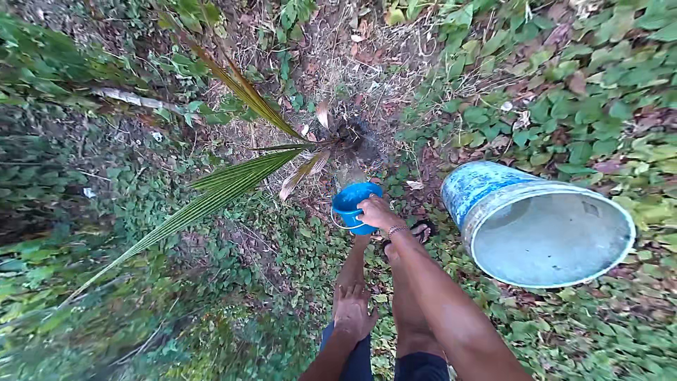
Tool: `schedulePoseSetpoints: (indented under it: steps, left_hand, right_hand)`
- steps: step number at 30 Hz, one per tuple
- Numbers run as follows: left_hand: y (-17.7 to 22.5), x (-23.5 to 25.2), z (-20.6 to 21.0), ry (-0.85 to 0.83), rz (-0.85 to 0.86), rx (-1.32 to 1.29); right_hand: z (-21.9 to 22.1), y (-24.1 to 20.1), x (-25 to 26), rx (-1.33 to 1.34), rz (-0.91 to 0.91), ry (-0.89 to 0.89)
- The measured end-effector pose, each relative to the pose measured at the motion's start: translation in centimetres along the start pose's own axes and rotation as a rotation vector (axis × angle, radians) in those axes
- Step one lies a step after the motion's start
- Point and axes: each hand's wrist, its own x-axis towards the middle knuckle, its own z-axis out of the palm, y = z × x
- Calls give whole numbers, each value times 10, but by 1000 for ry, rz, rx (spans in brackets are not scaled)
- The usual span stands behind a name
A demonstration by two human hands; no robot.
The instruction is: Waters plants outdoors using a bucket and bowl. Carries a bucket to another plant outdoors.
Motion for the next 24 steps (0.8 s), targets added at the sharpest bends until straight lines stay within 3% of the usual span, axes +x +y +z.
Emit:
schedulePoseSetpoints:
  steps: [6,15,17,20,24]
  left_hand:
    - [0,1,1,24,10,20]
    - [-1,4,1,-12,-6,54]
    - [-3,6,6,6,-6,75]
    - [-2,9,4,25,1,96]
    - [3,7,-4,51,21,127]
  right_hand:
    - [-20,32,6,92,160,99]
    - [-102,45,-6,145,334,169]
    - [-106,48,-36,205,323,222]
    - [-84,71,-116,228,184,458]
    - [-21,120,-274,331,145,787]
